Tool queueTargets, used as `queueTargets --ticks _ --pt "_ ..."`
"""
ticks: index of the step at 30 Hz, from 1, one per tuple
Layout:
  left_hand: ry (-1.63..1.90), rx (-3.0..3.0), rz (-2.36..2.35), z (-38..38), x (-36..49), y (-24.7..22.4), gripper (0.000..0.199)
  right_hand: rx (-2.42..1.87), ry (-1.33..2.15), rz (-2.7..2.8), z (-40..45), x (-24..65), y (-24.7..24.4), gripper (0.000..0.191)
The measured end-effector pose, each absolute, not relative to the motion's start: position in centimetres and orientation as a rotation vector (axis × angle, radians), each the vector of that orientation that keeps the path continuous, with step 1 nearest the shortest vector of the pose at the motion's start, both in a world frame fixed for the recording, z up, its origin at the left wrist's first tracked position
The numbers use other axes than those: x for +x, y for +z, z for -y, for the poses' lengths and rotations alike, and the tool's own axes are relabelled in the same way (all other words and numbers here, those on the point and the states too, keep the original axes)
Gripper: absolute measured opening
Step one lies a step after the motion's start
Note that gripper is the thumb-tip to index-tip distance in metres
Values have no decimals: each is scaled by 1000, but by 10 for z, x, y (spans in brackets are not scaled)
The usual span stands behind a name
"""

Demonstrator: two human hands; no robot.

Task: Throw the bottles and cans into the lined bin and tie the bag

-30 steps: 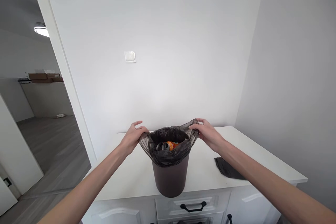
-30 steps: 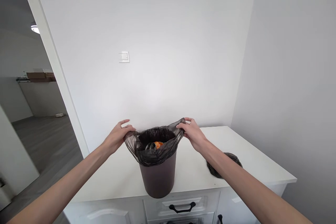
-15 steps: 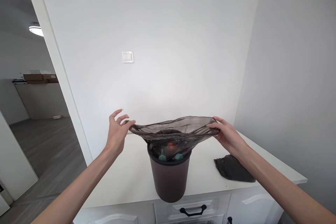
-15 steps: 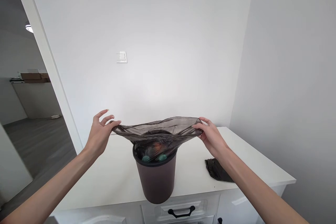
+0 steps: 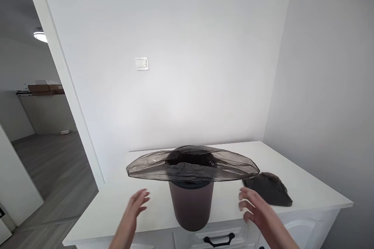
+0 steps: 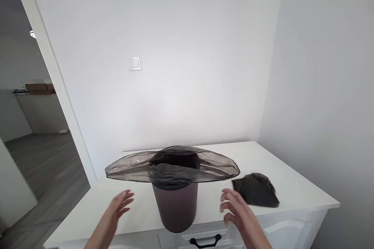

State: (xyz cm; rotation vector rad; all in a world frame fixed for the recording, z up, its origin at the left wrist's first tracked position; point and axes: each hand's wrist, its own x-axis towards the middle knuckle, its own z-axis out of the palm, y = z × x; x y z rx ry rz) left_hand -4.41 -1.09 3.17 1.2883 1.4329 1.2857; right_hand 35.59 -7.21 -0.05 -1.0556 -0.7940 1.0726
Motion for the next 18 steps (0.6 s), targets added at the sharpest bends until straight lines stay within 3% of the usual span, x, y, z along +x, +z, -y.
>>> queueTargets --ticks 2,5,11,18 --pt "1149 1363 -1357 4 -34 18 80 -1116 1039 954 71 341 -3 58" --pt "1089 1518 -1309 -7 -11 43 85 -1133 1067 1172 58 330 25 63" --pt "1109 1568 -1112 -28 42 131 59 -1149 1087 1121 3 321 95 65" --pt "1351 1297 -992 -61 69 158 38 -1016 1158 978 -39 306 113 49"
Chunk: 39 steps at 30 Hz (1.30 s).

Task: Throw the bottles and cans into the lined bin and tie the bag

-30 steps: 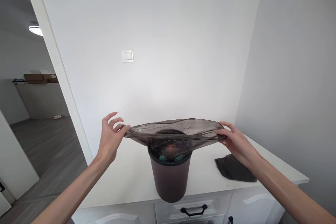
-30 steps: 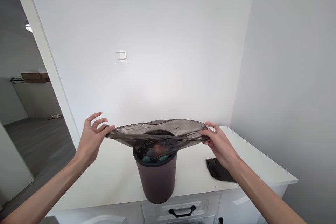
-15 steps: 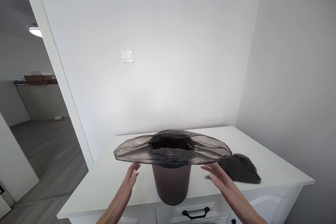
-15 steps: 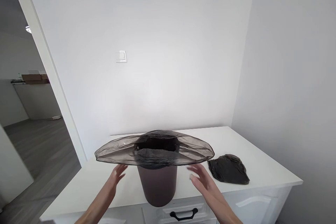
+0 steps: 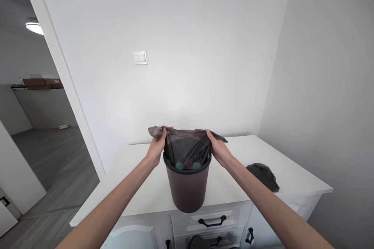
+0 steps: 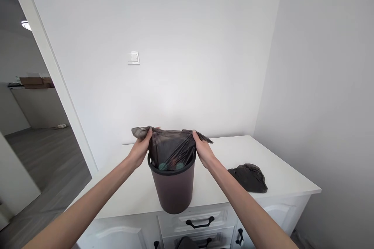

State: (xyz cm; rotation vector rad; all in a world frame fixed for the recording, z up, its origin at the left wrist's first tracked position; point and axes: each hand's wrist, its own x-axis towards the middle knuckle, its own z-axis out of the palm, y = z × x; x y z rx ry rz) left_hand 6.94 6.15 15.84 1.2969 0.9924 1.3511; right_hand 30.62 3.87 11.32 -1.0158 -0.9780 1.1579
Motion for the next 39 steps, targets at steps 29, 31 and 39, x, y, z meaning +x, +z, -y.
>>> queueTargets --ticks 29,31,39 --pt "1441 1141 -701 -26 80 194 31 -890 723 1105 1 236 150 54" --pt "1507 1320 -805 -20 77 165 37 -954 618 1166 5 232 141 56" --pt "1666 1748 -1013 -47 88 108 15 -1049 397 1381 -23 228 134 50"
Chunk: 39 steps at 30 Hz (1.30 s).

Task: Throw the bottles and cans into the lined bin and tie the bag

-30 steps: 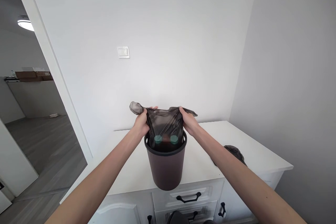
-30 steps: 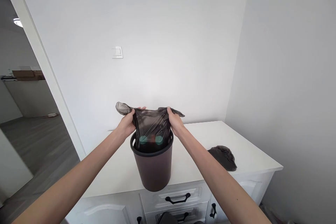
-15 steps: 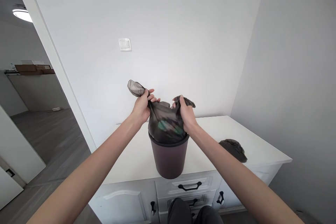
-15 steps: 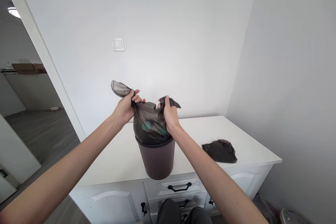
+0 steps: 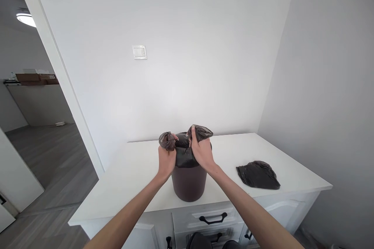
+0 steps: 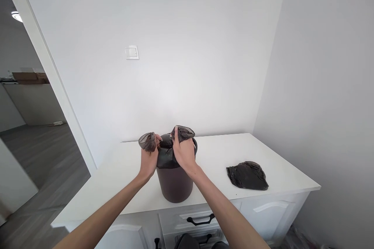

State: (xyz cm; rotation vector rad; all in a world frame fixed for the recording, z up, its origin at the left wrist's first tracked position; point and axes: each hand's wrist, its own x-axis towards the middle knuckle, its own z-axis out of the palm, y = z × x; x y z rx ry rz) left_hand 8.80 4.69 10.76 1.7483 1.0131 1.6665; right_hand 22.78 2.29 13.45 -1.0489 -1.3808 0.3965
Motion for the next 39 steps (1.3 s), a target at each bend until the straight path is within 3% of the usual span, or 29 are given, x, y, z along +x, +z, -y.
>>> queueTargets --ticks 5,8,11,16,27,33,36,39 --pt "1590 1599 -1037 -92 101 120 7 -1043 441 1384 -71 241 128 53" --pt "1501 1452 -1042 -123 104 137 9 -985 710 1206 -103 251 132 51" --pt "1411 1295 -968 -147 106 168 21 -803 996 851 -129 260 152 45" --pt "1414 1114 -717 -156 110 233 28 -633 1069 732 -139 274 206 40" --pt "1636 901 -342 -109 114 323 38 -270 1066 788 -96 271 296 37" --pt "1588 1136 -126 -39 80 396 37 -23 1121 1048 -37 242 354 31" --pt "1563 1182 -164 2 58 399 36 25 1216 1053 -9 223 361 28" --pt "1467 1196 -377 31 37 368 34 -22 1368 1091 10 202 339 29"
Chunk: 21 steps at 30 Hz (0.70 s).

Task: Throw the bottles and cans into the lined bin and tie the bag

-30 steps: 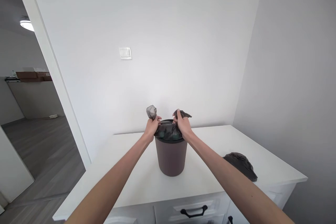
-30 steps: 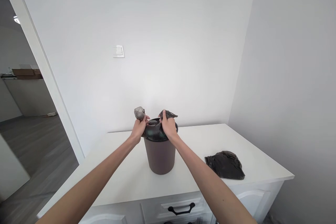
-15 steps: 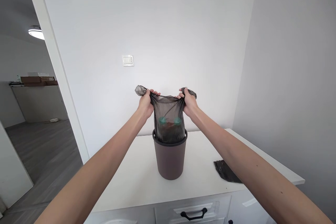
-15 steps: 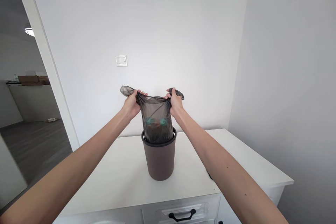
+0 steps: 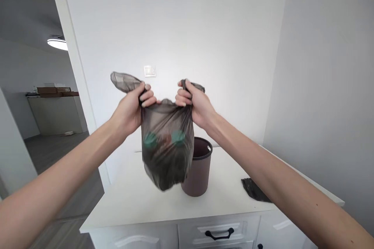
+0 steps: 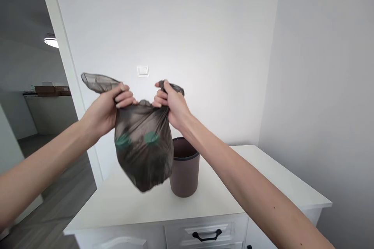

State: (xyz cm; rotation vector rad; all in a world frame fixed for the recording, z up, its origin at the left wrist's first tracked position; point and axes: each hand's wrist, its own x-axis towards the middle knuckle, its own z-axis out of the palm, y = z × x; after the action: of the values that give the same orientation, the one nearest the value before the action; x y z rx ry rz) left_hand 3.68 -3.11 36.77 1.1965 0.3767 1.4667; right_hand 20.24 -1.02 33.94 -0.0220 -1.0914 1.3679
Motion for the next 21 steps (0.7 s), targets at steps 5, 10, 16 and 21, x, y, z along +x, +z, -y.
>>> queueTargets --ticks 5,10,16,21 --pt "1382 1061 -586 62 0 295 33 -229 1585 1183 32 177 273 32" --pt "1318 1068 -719 74 -24 248 31 -364 1583 1247 45 171 228 36" --pt "1398 1369 -849 44 -27 210 32 -635 1289 1538 31 156 201 40" --pt "1284 1578 -1099 15 -15 190 39 -728 883 1911 11 152 180 39"
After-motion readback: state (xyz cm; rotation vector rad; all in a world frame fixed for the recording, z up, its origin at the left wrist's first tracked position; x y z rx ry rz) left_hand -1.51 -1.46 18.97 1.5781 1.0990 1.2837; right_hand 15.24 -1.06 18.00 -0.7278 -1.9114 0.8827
